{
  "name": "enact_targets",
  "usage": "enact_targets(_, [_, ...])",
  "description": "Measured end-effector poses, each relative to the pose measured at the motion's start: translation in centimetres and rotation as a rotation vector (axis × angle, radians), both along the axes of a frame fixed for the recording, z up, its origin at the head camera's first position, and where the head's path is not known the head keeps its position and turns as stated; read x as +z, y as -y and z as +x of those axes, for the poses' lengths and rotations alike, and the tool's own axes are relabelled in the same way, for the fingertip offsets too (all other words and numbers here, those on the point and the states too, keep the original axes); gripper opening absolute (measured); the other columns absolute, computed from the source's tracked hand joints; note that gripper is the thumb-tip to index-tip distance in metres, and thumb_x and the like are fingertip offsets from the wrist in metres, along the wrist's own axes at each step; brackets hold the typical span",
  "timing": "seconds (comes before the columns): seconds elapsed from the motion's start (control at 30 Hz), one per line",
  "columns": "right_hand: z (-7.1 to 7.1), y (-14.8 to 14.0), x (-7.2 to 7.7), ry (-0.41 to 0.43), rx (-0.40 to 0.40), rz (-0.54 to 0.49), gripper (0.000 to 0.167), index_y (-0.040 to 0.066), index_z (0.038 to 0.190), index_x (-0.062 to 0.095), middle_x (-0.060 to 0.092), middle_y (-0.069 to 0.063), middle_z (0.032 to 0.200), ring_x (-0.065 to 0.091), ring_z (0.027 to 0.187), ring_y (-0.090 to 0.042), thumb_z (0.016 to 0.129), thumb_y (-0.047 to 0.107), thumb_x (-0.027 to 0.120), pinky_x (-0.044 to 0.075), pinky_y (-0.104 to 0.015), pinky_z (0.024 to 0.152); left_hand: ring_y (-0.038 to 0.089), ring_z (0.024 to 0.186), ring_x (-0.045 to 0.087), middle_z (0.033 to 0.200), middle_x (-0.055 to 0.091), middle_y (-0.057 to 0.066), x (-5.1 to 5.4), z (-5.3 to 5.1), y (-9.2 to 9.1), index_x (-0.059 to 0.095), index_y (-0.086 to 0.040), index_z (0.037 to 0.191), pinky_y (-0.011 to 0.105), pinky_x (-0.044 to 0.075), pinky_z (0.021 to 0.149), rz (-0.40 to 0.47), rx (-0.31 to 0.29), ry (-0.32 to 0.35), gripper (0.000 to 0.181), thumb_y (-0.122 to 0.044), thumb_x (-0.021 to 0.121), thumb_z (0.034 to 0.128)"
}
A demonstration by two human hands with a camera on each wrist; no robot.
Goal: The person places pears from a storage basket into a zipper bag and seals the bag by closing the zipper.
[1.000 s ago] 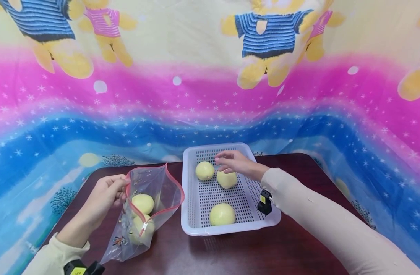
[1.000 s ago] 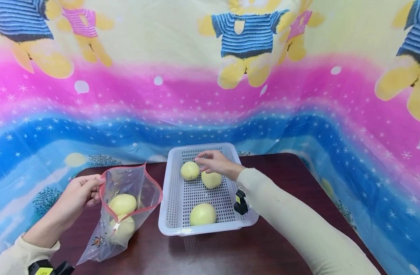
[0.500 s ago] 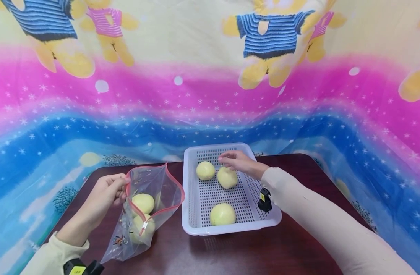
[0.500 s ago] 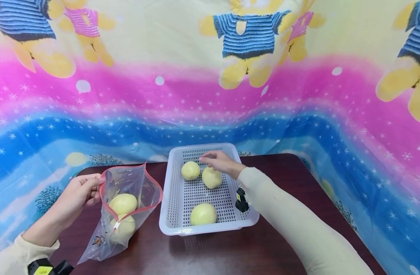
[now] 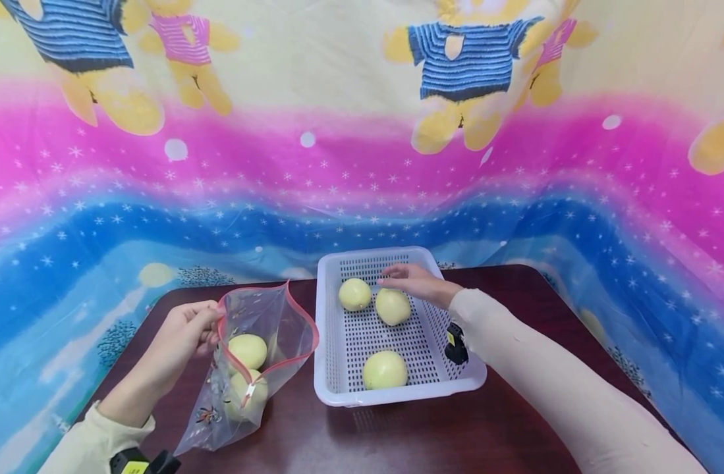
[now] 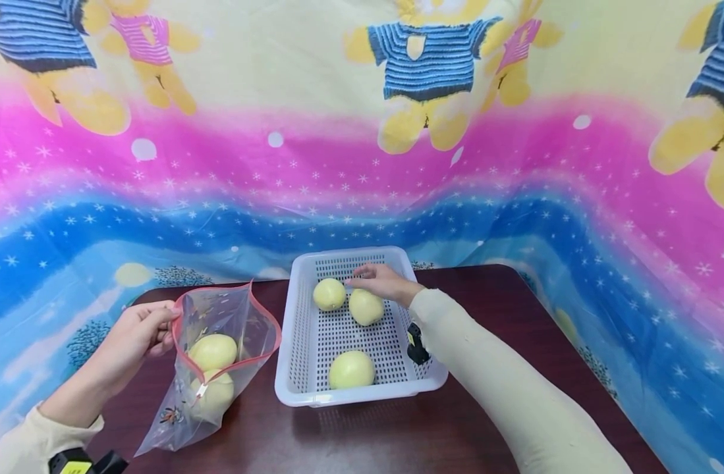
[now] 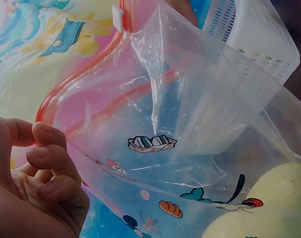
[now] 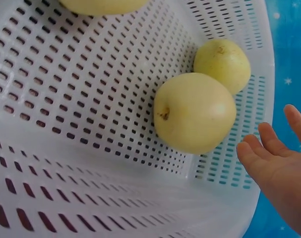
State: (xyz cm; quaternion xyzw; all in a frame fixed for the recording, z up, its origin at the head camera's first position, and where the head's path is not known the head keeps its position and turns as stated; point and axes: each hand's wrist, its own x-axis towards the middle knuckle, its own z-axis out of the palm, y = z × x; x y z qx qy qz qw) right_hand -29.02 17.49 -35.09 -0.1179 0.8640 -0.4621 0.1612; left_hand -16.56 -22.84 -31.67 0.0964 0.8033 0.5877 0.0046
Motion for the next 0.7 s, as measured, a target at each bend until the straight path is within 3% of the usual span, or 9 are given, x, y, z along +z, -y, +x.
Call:
enact_targets(0.2, [-0.1, -0.3, -0.4, 0.038, 0.019, 0.024, 0.063, 0.013, 0.150, 0.044, 0.043, -0.022, 0.154, 0.041, 0.144, -0.041, 0.097, 0.041, 0.064, 0.031, -0.065, 0.117, 0.004, 0.048, 0.041, 0.055, 0.048, -0.007, 0.0, 0.0, -0.1, 0.050, -0.011, 0.068, 0.027, 0.035, 0.044, 0.007, -0.003, -0.001, 0.037, -0.012, 0.045, 0.1047])
enact_targets(0.4, [-0.3, -0.5, -0.9, 0.062, 0.035, 0.048, 0.070, 0.016, 0.154, 0.037, 0.030, -0.025, 0.161, 0.031, 0.149, -0.043, 0.096, 0.041, 0.066, 0.029, -0.066, 0.118, 0.005, 0.048, 0.041, 0.055, 0.048, -0.006, 0.1, 0.0, -0.1, 0.050, -0.010, 0.068, 0.035, 0.030, 0.044, 0.014, -0.007, -0.004, 0.037, -0.013, 0.045, 0.1049])
enact_targets(0.7, [-0.4, -0.6, -1.7, 0.076, 0.031, 0.047, 0.081, 0.012, 0.159, 0.026, 0.025, -0.026, 0.163, 0.027, 0.152, -0.044, 0.095, 0.039, 0.068, 0.027, -0.065, 0.120, 0.004, 0.049, 0.040, 0.055, 0.047, -0.007, 0.1, 0.1, -0.2, 0.051, -0.011, 0.069, 0.036, 0.025, 0.045, 0.023, -0.007, -0.007, 0.036, -0.011, 0.044, 0.1045])
